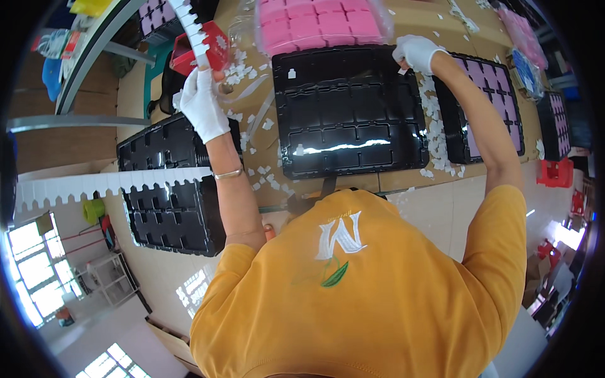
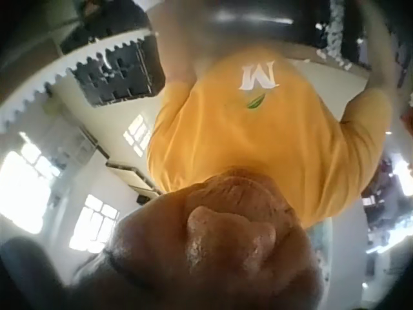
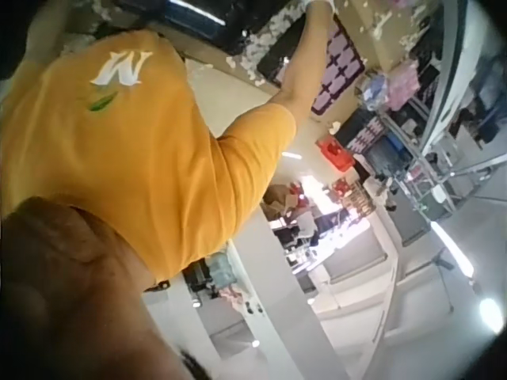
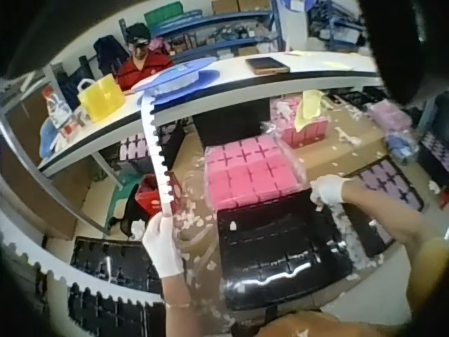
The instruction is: The person assembles black plastic trays by placing pink foam inserts into them. They repeatedly pick up a pink foam insert, align it with the black tray, and press it down to fit. The person handles the trays and foam inserts one at a time, stacking the completed units on the table.
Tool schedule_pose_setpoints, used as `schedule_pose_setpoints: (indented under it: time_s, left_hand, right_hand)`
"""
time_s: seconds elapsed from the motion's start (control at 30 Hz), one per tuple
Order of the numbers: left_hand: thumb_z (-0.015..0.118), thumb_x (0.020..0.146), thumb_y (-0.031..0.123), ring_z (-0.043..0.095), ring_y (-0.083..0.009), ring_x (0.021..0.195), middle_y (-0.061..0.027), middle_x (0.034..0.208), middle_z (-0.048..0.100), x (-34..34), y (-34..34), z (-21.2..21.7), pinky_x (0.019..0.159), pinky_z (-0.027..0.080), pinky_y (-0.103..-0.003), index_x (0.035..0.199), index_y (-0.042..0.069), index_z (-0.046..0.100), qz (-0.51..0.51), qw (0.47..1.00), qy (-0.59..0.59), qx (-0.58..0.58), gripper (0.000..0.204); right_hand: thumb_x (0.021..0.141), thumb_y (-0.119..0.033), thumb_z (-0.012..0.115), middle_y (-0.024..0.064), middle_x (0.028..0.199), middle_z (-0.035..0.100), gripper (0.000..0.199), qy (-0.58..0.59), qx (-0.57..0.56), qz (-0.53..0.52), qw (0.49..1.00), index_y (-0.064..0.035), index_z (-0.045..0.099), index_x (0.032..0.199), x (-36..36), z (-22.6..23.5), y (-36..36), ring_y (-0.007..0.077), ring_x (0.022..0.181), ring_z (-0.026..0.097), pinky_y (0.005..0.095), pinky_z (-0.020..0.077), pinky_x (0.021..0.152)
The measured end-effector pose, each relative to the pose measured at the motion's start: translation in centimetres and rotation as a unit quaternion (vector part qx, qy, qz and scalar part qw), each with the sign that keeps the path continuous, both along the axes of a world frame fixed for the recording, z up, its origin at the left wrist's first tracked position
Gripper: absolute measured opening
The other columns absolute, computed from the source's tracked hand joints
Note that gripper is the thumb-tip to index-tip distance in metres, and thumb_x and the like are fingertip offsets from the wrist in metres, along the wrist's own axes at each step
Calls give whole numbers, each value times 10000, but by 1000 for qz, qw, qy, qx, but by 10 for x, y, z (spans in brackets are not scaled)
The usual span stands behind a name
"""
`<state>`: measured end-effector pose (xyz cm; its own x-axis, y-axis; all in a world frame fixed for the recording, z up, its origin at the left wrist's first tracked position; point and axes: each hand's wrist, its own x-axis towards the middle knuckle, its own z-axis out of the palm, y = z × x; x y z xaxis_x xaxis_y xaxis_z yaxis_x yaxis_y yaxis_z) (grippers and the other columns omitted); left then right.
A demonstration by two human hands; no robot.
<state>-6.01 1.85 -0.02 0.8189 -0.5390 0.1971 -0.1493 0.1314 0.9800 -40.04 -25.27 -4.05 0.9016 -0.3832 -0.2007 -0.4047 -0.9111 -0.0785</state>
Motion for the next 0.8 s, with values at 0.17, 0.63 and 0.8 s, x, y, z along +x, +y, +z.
schedule_pose_setpoints:
  time_s: [0.17, 0.63, 0.8]
  left_hand:
    - [614, 917, 164, 507, -30, 559, -19, 713, 649, -10, -2, -1, 488, 366, -182, 973, -11, 661, 17, 999, 21, 22, 190]
    - [571, 882, 110, 504, -31, 515, -16, 697, 627, -24, -4, 4, 421, 404, -184, 916, 32, 647, -42, 996, 72, 0, 114]
    - [584, 888, 107, 495, -35, 491, -39, 684, 648, -23, -6, -4, 440, 363, -186, 925, 7, 642, -43, 993, 102, -35, 121]
  right_hand:
    - [635, -148, 677, 106, 757, 610, 55, 28, -32, 5, 999, -111, 642, 614, 13, -38, -18, 312, 748, 619, 395, 483, 637]
    - [879, -223, 581, 159, 894, 625, 220, -401, 123, -92, 903, -33, 636, 975, 135, -6, 60, 344, 870, 607, 382, 483, 777]
    - [896, -296, 616, 126, 949, 672, 325, -499, 300, -15, 813, 4, 645, 1017, 238, 47, 119, 213, 864, 632, 311, 480, 782]
